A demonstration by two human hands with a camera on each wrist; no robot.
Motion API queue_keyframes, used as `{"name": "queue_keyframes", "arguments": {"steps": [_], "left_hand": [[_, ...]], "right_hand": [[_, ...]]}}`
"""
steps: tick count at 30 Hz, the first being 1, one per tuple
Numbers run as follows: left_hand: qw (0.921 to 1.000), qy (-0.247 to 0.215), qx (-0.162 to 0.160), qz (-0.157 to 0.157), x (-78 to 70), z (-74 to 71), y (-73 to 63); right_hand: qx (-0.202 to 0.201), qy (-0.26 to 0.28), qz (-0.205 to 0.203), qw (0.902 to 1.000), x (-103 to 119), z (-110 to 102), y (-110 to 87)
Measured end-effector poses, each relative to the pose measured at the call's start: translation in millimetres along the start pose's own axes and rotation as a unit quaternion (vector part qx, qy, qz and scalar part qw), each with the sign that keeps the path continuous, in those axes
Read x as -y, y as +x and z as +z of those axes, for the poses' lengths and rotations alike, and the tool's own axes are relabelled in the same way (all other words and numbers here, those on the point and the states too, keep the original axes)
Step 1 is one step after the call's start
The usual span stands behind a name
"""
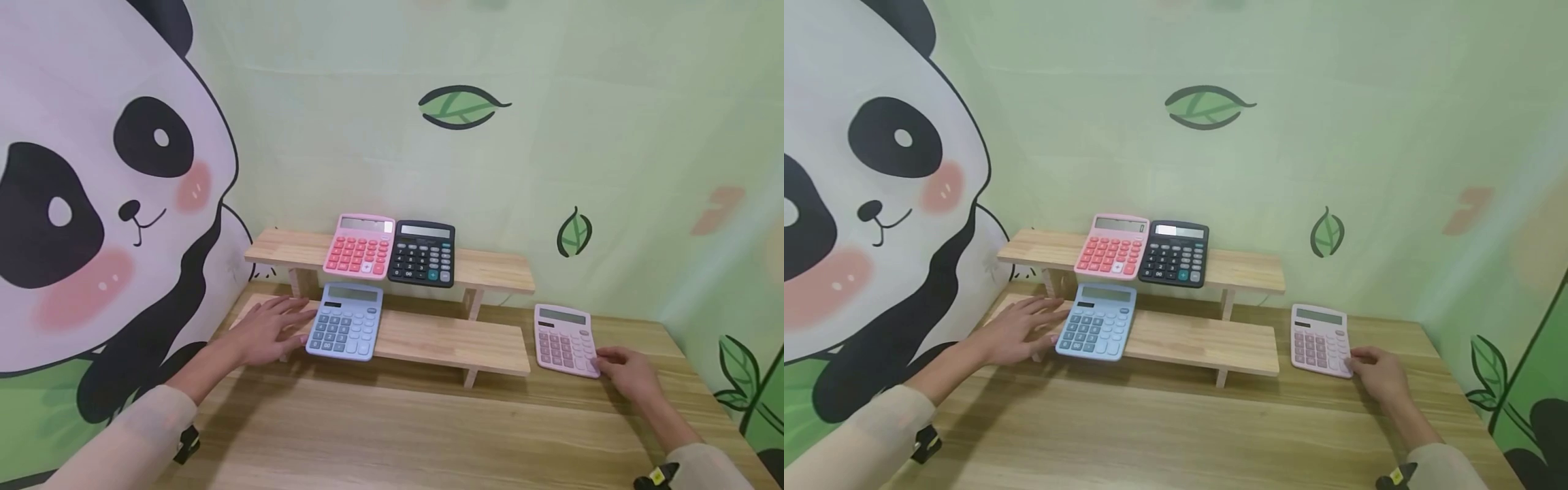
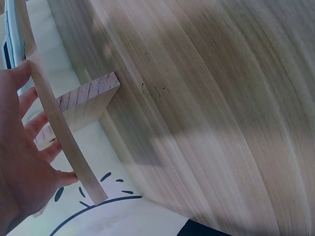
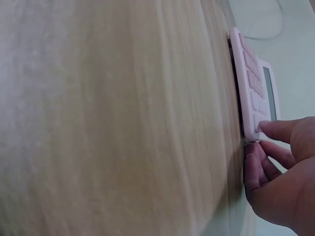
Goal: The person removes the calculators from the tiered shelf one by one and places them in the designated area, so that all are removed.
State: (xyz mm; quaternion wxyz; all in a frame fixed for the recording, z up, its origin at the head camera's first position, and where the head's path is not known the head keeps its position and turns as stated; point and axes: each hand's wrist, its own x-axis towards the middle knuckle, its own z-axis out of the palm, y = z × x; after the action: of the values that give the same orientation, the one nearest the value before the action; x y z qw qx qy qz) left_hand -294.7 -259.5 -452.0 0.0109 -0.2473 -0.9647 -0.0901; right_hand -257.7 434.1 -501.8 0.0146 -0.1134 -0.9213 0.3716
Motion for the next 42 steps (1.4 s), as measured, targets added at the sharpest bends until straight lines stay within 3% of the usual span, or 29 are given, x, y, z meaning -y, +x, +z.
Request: {"name": "queue_keyframes", "arguments": {"steps": [10,18,23,27,34,42], "left_hand": [[1.0,0.002,-0.008,0.003,-0.7,1.3,-0.7],[1.0,-0.005,-0.008,0.002,-0.6,0.5,1.0],[1.0,-0.004,-0.004,0.006,-0.7,0.5,1.3],[1.0,-0.002,-0.001,0.0,-0.8,-0.2,-0.4],[1.0,0.0,-0.002,-0.001,-1.5,-1.4,-0.8],[1.0,0.002,-0.005,-0.001,-0.6,2.7,-0.6]], "right_hand": [[0.017,0.003,-0.006,0.9998,-3.5,1.0,-2.3],[0.041,0.02,0.014,0.9989,1.1,-2.4,0.8],[0.005,0.022,0.013,0.9997,12.9,-7.6,-4.9],[-0.028,0.035,-0.017,0.9989,37.2,-13.2,-12.2],[-0.023,0.089,-0.081,0.9924,101.5,-28.0,-33.0],[0.003,0.189,-0.144,0.9712,172.1,-26.3,-55.8]]}}
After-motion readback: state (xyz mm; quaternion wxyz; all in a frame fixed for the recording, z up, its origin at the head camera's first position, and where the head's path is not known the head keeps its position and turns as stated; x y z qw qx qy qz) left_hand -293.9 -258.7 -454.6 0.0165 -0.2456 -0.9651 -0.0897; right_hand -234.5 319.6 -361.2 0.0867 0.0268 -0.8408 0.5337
